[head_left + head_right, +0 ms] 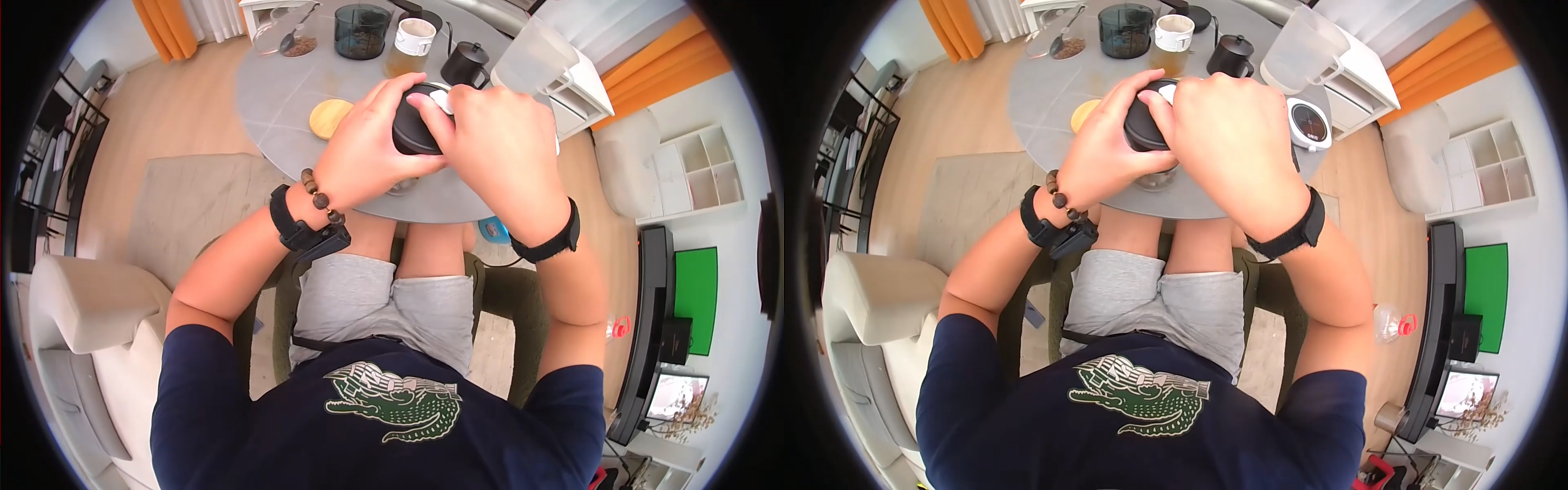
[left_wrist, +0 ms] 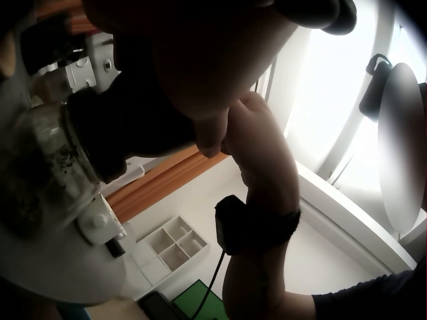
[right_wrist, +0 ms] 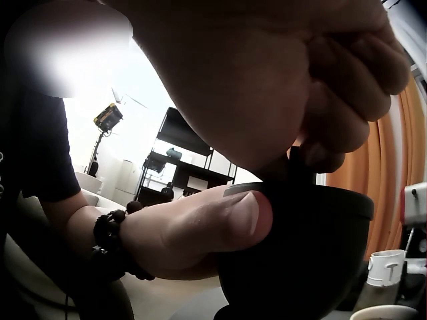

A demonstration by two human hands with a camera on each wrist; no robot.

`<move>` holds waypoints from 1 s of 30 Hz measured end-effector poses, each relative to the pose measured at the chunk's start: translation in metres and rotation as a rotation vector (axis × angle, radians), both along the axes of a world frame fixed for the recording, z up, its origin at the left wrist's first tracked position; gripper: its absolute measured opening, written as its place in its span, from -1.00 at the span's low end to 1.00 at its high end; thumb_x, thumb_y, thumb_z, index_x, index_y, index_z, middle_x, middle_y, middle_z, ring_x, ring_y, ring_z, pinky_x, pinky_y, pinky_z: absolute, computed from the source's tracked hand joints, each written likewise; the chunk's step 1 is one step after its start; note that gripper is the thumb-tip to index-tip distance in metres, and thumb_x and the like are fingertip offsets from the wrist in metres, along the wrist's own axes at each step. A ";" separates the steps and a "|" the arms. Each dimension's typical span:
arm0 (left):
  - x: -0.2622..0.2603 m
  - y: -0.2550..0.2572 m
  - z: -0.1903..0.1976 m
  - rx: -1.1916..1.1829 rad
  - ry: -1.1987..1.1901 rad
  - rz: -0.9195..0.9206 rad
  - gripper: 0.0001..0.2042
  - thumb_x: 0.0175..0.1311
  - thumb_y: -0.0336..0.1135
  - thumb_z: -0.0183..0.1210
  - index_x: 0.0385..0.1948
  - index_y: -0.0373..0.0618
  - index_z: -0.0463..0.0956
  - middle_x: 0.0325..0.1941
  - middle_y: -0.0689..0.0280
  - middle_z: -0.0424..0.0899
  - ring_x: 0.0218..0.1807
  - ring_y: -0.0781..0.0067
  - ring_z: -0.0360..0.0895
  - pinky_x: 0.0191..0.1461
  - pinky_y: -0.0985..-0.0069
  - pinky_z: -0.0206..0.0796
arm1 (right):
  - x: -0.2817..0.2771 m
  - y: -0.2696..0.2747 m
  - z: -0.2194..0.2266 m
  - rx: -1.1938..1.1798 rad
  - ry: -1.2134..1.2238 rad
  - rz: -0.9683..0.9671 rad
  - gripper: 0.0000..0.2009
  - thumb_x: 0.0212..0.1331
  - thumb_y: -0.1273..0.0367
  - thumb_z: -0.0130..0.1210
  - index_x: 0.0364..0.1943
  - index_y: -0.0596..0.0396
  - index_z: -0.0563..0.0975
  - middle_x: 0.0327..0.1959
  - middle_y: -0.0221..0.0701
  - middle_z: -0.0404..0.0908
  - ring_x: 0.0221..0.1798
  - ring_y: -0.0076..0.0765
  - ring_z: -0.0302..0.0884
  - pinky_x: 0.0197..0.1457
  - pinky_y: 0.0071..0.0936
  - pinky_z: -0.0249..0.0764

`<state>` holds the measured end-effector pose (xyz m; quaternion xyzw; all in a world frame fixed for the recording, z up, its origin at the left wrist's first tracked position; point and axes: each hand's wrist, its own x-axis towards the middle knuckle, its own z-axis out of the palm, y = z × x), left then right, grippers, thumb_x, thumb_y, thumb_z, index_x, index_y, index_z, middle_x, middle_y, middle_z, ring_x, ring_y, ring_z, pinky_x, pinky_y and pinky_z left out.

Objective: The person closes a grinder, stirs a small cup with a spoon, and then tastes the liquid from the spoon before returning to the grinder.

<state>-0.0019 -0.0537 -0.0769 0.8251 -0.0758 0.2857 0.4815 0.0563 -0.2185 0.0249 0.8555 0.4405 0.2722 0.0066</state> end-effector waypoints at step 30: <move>0.013 0.042 -0.016 -0.410 0.145 -0.579 0.23 0.14 -0.39 0.69 0.79 -0.02 -0.10 0.52 0.19 0.53 0.51 0.40 0.50 0.58 0.34 0.40 | 0.041 0.011 0.038 -0.176 0.561 0.343 -0.60 0.49 0.04 0.26 -0.15 0.15 0.72 -0.29 -0.05 0.75 -0.17 0.19 0.70 -0.09 -0.01 0.57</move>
